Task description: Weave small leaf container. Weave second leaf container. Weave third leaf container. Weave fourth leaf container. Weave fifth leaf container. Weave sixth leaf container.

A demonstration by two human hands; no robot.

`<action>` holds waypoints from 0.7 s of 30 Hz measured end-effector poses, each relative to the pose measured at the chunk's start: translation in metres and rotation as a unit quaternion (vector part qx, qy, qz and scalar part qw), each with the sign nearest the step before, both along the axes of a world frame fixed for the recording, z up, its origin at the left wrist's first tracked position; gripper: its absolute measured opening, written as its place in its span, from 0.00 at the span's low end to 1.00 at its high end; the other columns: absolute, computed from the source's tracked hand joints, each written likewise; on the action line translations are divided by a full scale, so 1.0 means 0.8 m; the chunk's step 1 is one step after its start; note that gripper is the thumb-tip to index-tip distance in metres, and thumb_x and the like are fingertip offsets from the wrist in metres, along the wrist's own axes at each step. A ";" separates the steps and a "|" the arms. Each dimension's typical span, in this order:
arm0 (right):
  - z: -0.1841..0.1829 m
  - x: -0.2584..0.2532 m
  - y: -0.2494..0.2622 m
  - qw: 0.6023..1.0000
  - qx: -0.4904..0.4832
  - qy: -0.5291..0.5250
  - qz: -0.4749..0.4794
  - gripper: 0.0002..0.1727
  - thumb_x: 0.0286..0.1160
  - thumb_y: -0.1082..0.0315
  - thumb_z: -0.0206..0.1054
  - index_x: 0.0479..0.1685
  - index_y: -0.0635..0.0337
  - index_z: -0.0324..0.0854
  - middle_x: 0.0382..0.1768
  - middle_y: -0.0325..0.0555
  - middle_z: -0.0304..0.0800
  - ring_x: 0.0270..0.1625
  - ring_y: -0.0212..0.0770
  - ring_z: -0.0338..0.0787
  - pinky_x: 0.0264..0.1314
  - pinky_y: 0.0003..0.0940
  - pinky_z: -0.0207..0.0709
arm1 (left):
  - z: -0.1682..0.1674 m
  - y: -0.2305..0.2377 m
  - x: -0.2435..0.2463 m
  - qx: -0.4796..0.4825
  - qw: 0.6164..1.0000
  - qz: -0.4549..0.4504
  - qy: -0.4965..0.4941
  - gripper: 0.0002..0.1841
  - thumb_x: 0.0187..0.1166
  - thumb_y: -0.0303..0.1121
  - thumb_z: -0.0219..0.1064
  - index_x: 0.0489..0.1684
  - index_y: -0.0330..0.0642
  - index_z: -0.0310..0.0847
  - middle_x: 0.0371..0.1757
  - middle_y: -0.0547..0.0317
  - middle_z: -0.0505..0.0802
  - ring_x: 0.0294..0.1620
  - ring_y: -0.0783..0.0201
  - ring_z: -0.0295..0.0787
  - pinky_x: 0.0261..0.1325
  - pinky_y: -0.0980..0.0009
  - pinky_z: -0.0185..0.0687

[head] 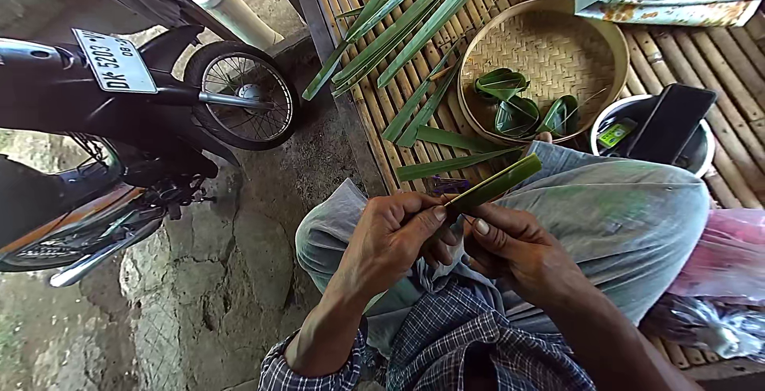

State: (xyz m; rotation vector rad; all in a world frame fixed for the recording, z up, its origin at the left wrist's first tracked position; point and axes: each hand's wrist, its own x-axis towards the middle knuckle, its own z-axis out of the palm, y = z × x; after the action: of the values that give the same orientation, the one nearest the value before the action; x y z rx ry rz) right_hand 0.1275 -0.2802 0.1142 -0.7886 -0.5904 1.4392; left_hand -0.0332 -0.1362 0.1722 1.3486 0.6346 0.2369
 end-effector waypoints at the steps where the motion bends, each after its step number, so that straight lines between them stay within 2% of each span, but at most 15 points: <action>1: 0.000 -0.001 0.000 1.000 0.002 -0.004 -0.004 0.17 0.94 0.65 0.52 0.65 0.63 0.83 0.25 0.39 0.74 0.21 0.25 0.67 0.22 0.19 0.63 | 0.000 0.000 0.000 -0.016 1.000 0.001 -0.003 0.12 0.89 0.27 0.57 0.49 0.26 0.85 0.33 0.44 0.95 0.26 0.58 0.95 0.30 0.68 0.94; 7: -0.003 -0.002 -0.002 1.000 0.019 -0.020 -0.010 0.20 0.94 0.65 0.52 0.74 0.60 0.81 0.26 0.39 0.76 0.22 0.26 0.68 0.22 0.19 0.64 | 0.000 0.000 0.000 -0.094 0.995 0.011 -0.023 0.12 0.89 0.26 0.57 0.48 0.25 0.85 0.32 0.42 0.94 0.25 0.60 0.93 0.29 0.70 0.92; 10: -0.007 -0.002 -0.003 0.999 0.027 -0.037 -0.019 0.17 0.94 0.64 0.53 0.63 0.62 0.85 0.26 0.39 0.76 0.23 0.26 0.70 0.24 0.20 0.66 | 0.001 -0.001 -0.001 -0.135 0.990 0.014 -0.032 0.13 0.89 0.27 0.57 0.52 0.25 0.85 0.30 0.43 0.94 0.23 0.61 0.92 0.27 0.71 0.91; 15: -0.009 0.000 -0.005 0.999 0.047 -0.021 -0.006 0.16 0.94 0.64 0.54 0.58 0.63 0.85 0.26 0.37 0.75 0.23 0.25 0.69 0.24 0.19 0.65 | -0.001 0.005 -0.002 -0.202 0.978 -0.014 -0.051 0.13 0.88 0.26 0.57 0.53 0.25 0.85 0.32 0.43 0.94 0.24 0.63 0.92 0.27 0.72 0.91; 18: -0.008 0.003 -0.010 0.997 0.045 0.049 0.027 0.15 0.94 0.62 0.54 0.55 0.62 0.84 0.26 0.36 0.75 0.22 0.24 0.70 0.23 0.18 0.65 | -0.002 0.008 -0.004 -0.230 0.970 -0.047 -0.058 0.13 0.89 0.27 0.57 0.52 0.26 0.85 0.36 0.41 0.94 0.27 0.61 0.94 0.30 0.71 0.92; 21: -0.009 0.011 -0.015 0.994 0.033 0.090 0.054 0.15 0.94 0.60 0.54 0.53 0.60 0.84 0.29 0.37 0.80 0.22 0.23 0.72 0.22 0.17 0.66 | -0.002 0.004 -0.005 -0.206 0.976 -0.052 -0.058 0.12 0.90 0.27 0.56 0.55 0.27 0.83 0.41 0.40 0.95 0.35 0.55 0.96 0.39 0.64 0.96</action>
State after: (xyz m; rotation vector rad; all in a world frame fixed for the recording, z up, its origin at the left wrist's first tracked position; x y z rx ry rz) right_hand 0.1361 -0.2920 0.1074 -0.5747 -0.5470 1.5636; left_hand -0.0373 -0.1328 0.1706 0.9572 0.4820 0.0907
